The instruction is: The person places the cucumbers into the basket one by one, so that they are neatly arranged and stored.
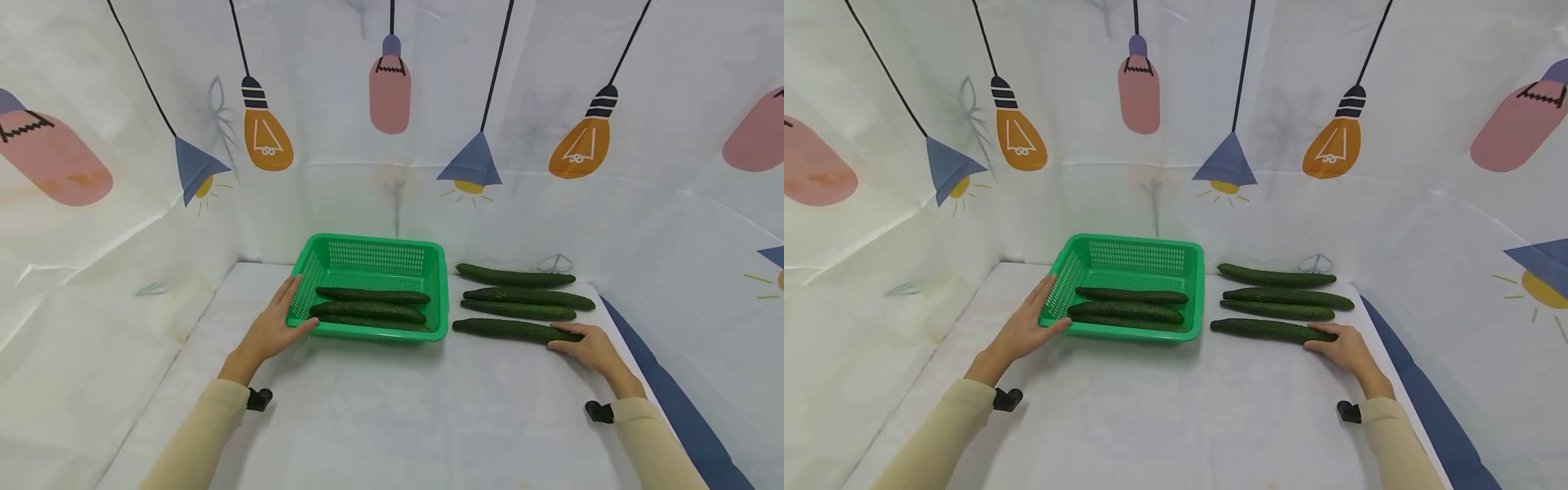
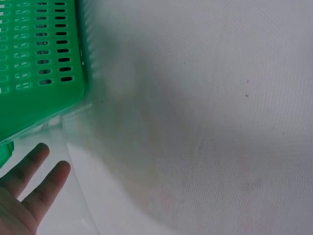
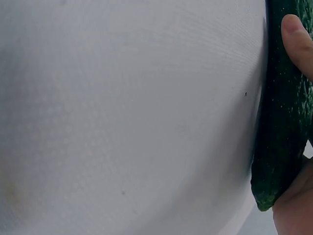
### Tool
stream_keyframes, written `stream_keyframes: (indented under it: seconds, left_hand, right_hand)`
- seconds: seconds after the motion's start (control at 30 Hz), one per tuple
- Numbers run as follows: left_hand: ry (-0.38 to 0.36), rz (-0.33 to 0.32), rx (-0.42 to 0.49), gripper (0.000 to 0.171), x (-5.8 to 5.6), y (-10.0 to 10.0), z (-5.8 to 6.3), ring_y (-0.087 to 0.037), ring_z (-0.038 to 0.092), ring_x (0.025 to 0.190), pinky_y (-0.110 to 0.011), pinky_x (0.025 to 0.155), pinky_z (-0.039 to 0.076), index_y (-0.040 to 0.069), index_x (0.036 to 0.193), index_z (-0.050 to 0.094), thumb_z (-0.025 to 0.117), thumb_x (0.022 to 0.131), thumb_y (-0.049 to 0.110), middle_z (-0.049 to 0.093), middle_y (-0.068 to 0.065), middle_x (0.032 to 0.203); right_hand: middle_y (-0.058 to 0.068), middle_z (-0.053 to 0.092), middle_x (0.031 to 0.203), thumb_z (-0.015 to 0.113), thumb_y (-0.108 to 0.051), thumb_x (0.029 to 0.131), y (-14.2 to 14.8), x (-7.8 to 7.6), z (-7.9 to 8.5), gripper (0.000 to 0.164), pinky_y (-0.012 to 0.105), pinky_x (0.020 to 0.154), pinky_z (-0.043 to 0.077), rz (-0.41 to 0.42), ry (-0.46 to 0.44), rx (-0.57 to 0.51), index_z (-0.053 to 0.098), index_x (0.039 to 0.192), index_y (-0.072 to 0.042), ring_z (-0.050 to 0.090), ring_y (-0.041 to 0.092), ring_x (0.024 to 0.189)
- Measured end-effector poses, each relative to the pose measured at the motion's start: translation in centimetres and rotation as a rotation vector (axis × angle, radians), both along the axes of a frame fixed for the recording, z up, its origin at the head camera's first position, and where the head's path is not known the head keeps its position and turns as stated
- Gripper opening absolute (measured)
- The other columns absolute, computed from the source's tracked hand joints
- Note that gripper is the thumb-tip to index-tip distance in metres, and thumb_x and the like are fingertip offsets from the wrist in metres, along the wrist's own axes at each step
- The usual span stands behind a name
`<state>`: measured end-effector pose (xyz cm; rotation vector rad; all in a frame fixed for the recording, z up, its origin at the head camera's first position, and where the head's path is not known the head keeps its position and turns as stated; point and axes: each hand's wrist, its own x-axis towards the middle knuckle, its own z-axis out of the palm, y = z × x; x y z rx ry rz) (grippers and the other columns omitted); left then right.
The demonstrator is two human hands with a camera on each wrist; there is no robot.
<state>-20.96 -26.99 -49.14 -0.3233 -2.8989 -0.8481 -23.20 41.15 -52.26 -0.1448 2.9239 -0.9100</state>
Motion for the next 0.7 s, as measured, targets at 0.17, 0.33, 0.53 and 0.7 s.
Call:
stream_keyframes:
  seconds: [0.17,0.33,0.53,0.7]
  left_hand:
    - [0.011,-0.004,0.002,0.100,0.0,0.2,0.0,-0.049,0.038,0.147,-0.073,0.101,0.043,0.031,0.167,0.003,0.065,0.094,0.060,0.009,-0.008,0.174]
    - [0.009,0.005,0.009,0.100,0.0,0.1,0.0,-0.049,0.037,0.147,-0.074,0.101,0.041,0.031,0.168,0.005,0.065,0.094,0.060,0.009,-0.008,0.174]
    - [0.006,0.003,0.012,0.101,0.1,0.0,0.0,-0.050,0.033,0.149,-0.075,0.104,0.039,0.028,0.168,0.005,0.065,0.094,0.060,0.009,-0.010,0.174]
    - [0.008,-0.003,0.016,0.100,0.2,0.1,0.0,-0.049,0.032,0.150,-0.075,0.104,0.039,0.028,0.168,0.006,0.065,0.094,0.060,0.009,-0.010,0.174]
  right_hand:
    - [0.041,0.054,0.138,0.082,-0.047,0.086,-0.2,0.1,0.7,0.067,0.070,0.096,0.046,0.014,0.011,0.051,0.068,0.135,-0.003,0.049,0.062,0.127]
    - [0.042,0.057,0.134,0.081,-0.046,0.087,-0.7,0.0,1.7,0.064,0.069,0.093,0.048,0.048,0.044,0.102,0.069,0.133,-0.003,0.053,0.061,0.123]
    - [0.040,0.056,0.136,0.082,-0.044,0.087,-0.9,0.5,1.9,0.062,0.070,0.095,0.046,0.040,0.039,0.088,0.069,0.133,-0.004,0.051,0.061,0.125]
    - [0.041,0.056,0.137,0.083,-0.042,0.086,-0.8,1.1,1.8,0.060,0.071,0.095,0.046,0.028,0.042,0.045,0.071,0.131,-0.005,0.050,0.061,0.126]
